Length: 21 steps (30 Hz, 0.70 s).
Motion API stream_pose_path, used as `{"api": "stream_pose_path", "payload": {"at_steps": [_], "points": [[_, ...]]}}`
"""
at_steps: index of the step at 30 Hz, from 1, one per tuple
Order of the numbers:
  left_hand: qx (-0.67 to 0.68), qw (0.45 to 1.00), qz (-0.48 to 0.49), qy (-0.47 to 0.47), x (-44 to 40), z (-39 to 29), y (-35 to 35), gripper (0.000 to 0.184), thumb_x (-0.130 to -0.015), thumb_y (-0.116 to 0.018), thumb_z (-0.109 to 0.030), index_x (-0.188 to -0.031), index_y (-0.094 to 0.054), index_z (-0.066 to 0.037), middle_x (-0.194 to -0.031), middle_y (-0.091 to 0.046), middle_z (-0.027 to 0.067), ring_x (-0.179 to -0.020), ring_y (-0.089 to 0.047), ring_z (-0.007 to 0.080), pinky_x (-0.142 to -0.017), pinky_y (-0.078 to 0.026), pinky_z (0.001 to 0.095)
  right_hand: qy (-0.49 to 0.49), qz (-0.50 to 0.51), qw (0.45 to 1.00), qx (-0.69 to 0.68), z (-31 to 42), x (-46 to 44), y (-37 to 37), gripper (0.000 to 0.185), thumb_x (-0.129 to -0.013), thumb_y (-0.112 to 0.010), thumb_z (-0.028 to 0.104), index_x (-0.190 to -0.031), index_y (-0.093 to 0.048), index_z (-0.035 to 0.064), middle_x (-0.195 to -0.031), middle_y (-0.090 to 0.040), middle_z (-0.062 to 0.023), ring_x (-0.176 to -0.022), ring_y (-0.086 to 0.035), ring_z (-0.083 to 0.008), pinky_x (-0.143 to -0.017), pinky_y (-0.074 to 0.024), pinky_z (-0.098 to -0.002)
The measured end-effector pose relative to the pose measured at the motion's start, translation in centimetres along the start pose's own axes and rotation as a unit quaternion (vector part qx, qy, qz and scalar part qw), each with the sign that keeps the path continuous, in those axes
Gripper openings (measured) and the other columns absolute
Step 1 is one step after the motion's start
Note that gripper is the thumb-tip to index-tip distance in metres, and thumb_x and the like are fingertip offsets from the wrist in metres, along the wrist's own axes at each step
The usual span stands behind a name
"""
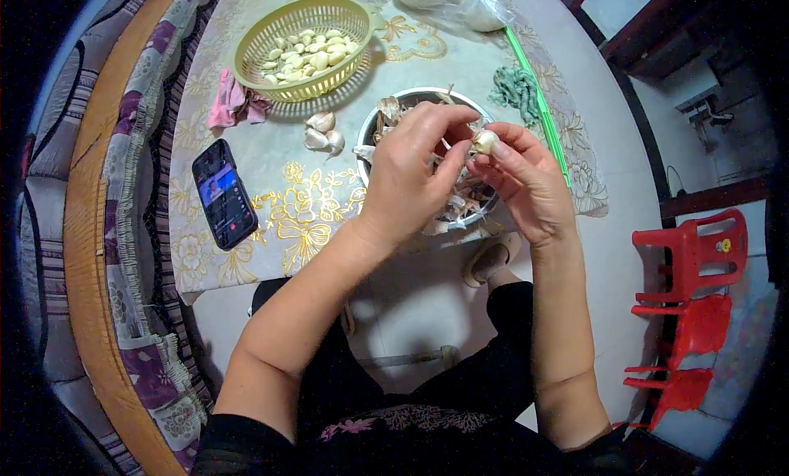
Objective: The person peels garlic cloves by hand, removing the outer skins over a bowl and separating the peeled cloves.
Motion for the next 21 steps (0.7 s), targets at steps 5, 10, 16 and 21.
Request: {"api": "stream_pose_path", "payload": {"at_steps": [5, 10, 16, 21], "points": [[-0.046, 0.998, 0.007, -0.040, 0.2, -0.1, -0.1, 0.026, -0.073, -0.061, 0.003, -0.098, -0.057, -0.003, -0.080, -0.056, 0.0124, -0.072, -0.059, 0.0272, -0.061, -0.048, 0.0356, 0.017, -0.029, 0.999, 0.034, -0.1, 0.2, -0.4, 0.025, -0.084, -0.065, 0.008, -0.106, -0.055, 0.0001, -0.096, -0.063, -0.0094, -0.082, -0.064, -0.0170, -0.077, -0.0542, -0.0283], [-0.108, 0.991, 0.011, -0.078, 0.3, -0.4, -0.3, 0.027, -0.072, -0.061, 0.002, -0.098, -0.056, -0.004, -0.080, -0.054, 0.0126, -0.070, -0.058, 0.0297, -0.059, -0.047, 0.0377, 0.039, -0.040, 0.997, 0.059, -0.4, 0.2, -0.5, 0.024, -0.084, -0.065, 0.008, -0.105, -0.055, 0.0007, -0.095, -0.063, -0.0086, -0.082, -0.063, -0.0158, -0.076, -0.0537, -0.0265], [-0.107, 0.991, -0.009, -0.084, 0.3, -0.7, -0.2, 0.033, -0.072, -0.061, 0.001, -0.103, -0.054, -0.005, -0.081, -0.052, 0.0134, -0.068, -0.056, 0.0297, -0.058, -0.047, 0.0382, 0.000, -0.019, 0.997, -0.073, -1.0, 0.3, -1.6, 0.023, -0.085, -0.065, 0.010, -0.104, -0.057, 0.0020, -0.093, -0.063, -0.0056, -0.081, -0.062, -0.0134, -0.075, -0.0527, -0.0249], [-0.051, 0.997, -0.024, -0.046, 0.3, -0.9, 0.0, 0.034, -0.072, -0.058, 0.005, -0.105, -0.053, -0.003, -0.081, -0.050, 0.0127, -0.066, -0.055, 0.0264, -0.057, -0.046, 0.0368, -0.028, -0.001, 0.998, -0.063, -1.3, 0.1, -0.9, 0.025, -0.085, -0.065, 0.012, -0.106, -0.057, 0.0021, -0.091, -0.063, -0.0058, -0.076, -0.061, -0.0126, -0.074, -0.0529, -0.0267]]}}
Point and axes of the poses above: each hand's wrist, its own x-axis away from the middle knuckle, its own y-axis out of the back of the hand, z = x × y, the point moved 7 cm from there along -x, towards the middle knuckle
